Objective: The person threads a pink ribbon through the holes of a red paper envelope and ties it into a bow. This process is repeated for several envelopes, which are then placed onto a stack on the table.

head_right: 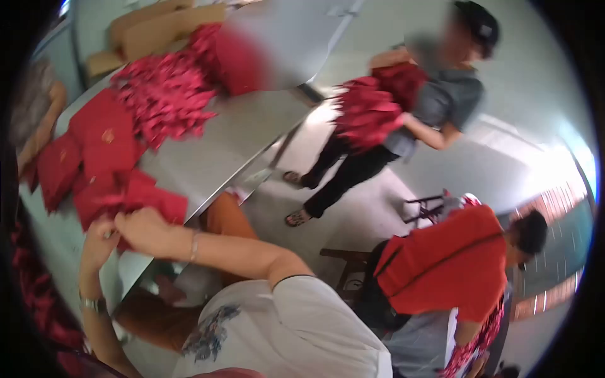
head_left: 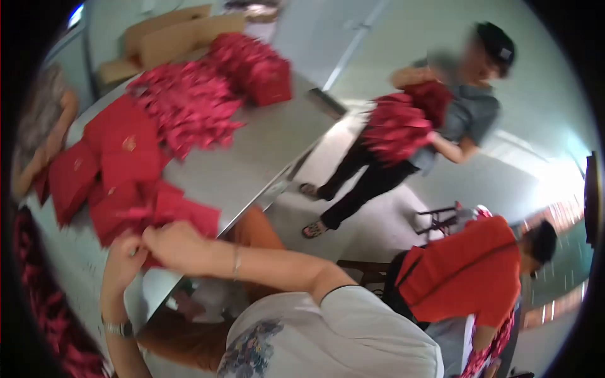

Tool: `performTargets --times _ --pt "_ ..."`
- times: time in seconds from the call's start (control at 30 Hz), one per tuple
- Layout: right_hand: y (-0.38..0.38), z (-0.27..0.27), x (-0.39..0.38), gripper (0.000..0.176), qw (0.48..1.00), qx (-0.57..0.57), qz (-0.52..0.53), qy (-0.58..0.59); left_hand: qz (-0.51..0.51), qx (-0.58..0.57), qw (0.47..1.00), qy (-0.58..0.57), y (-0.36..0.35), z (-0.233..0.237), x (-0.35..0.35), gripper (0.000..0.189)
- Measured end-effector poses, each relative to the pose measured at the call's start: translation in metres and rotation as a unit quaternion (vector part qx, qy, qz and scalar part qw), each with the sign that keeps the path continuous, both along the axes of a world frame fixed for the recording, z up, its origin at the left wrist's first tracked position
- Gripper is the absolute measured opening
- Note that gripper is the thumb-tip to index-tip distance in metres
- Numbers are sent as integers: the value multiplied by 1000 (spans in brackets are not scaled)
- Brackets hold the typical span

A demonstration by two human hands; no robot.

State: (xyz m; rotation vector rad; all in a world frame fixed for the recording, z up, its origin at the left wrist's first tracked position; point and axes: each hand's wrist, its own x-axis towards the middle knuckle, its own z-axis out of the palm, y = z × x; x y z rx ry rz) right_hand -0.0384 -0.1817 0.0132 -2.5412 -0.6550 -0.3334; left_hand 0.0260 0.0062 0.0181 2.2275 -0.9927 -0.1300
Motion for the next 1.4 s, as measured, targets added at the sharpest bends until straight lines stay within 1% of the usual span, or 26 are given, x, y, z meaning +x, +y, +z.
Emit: performTargets --times 0.03,0.07,0.13,0.17,0.2,0.27,0.3,0.33,0.37,0.4,0.47,0.53,0.57,0.6,0.7,0.73,0.8,0.87,0.97,1.0,1.03,1.1,1.13,1.23,1.3,1.4 --pt "1 2 1 20 999 -35 -17 27 43 -24 998 -38 -3 3 -12 5" --pt "-2 4 -1 19 1000 -5 -11 9 -22 21 998 -51 1 5 -2 5" --pt "-6 22 -6 18 999 -18 -22 15 19 -8 999 -46 -6 14 -10 7" --pt "-6 18 -5 24 999 -34 -33 3 40 -69 989 -125 -9 2 -13 5" --pt "-6 23 -7 31 999 -45 -27 8 18 -24 997 -67 -6 5 -8 4" --pt "-6 24 -13 50 993 -93 -9 -73 69 -31 987 -140 -13 -2 -12 5" --pt "-8 22 -17 50 987 -118 12 -109 134 14 979 -155 -17 -7 -17 7" --pt "-10 19 -20 50 978 -145 29 -147 139 37 971 -192 -16 -6 -19 8" --pt "-10 17 -26 44 983 -146 38 -108 141 59 962 -228 -16 -4 -21 9" --pt "-14 12 -26 42 983 -108 64 -137 140 76 947 -278 -17 -4 -21 9" --pt "-26 7 -24 36 972 -71 88 -206 122 72 944 -298 -16 -2 -18 8" --pt "-45 6 -22 40 987 31 71 -142 139 66 943 -295 -13 -12 -14 7" --pt "-54 -16 -17 45 977 168 22 -127 131 47 947 -289 -11 -15 -11 8" --pt "-62 -22 -11 45 974 193 -55 -107 123 28 951 -282 -11 -16 -11 8" --pt "-74 -35 9 46 990 -58 -119 -46 132 84 948 -277 -9 -7 -13 19" --pt "-75 -38 10 46 991 -56 -113 -43 153 78 943 -285 -6 -5 -12 18" --pt "-72 -35 9 48 981 -156 -81 -84 207 84 931 -289 3 -7 -7 17" --pt "-72 -37 10 48 979 -166 -79 -84 277 85 898 -330 29 -12 3 14" --pt "-71 -38 11 49 977 -175 -89 -81 415 122 877 -208 61 -14 18 7" --pt "-70 -39 10 49 977 -175 -92 -78 448 140 867 -169 74 -13 24 17" --pt "-70 -39 9 49 978 -173 -91 -78 449 142 866 -169 79 -19 29 17" --pt "-70 -40 10 49 977 -170 -97 -78 401 78 867 -285 78 -22 32 32" --pt "-70 -40 9 49 978 -167 -97 -78 388 11 866 -315 71 -27 34 41" --pt "-69 -39 8 49 978 -162 -103 -79 348 -77 896 -265 32 -6 32 29" --pt "-69 -40 9 49 978 -164 -100 -83 269 -18 912 -308 11 -10 44 32" --pt "-70 -40 9 49 979 -159 -97 -86 251 60 937 -236 -12 -11 59 30"
